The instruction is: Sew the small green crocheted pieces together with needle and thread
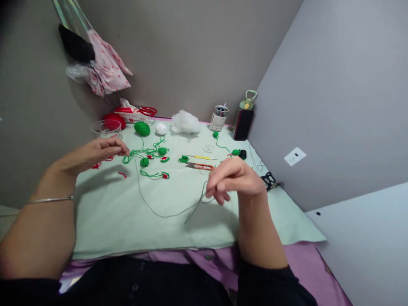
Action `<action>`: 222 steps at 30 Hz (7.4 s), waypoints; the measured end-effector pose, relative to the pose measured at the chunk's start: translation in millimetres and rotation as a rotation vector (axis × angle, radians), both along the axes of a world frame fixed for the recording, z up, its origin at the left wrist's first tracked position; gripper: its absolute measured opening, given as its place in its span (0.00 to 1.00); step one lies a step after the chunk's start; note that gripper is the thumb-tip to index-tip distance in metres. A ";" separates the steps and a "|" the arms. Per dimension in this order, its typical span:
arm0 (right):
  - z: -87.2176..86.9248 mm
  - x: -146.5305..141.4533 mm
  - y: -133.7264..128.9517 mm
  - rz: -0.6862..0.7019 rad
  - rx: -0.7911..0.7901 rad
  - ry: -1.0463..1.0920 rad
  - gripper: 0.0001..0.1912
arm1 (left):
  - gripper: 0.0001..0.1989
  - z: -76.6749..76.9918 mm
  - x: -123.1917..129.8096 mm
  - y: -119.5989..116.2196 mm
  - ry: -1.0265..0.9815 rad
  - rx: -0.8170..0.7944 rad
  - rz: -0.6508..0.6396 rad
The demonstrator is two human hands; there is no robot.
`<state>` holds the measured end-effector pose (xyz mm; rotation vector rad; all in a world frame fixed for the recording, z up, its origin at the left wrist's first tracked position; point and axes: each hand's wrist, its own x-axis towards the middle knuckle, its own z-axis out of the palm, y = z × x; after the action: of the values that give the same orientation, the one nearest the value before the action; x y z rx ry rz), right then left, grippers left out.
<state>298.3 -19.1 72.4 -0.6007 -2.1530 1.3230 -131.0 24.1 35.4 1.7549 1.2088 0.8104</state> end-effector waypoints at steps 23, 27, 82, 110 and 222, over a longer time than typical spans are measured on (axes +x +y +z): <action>-28.1 -78.3 -8.1 0.176 0.395 -0.781 0.06 | 0.17 -25.6 29.2 16.7 -0.299 0.024 0.175; -36.8 -89.1 -12.2 0.148 0.459 -0.899 0.08 | 0.16 -24.2 34.4 15.5 -0.393 -0.017 0.173; -55.2 -101.0 8.1 -0.290 -0.251 -0.009 0.15 | 0.20 -17.5 121.2 -37.8 -0.205 -0.051 -0.192; -49.2 -99.3 7.3 -0.453 -0.165 0.005 0.16 | 0.16 -29.9 129.1 -38.9 -0.345 0.045 -0.036; -17.3 58.1 66.8 -0.805 -0.215 0.439 0.18 | 0.09 7.7 -33.2 16.7 -1.162 0.105 0.476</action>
<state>356.4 47.7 55.1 -1.0117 -1.2120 1.0836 -164.2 40.9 43.1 0.7354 0.7327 1.8376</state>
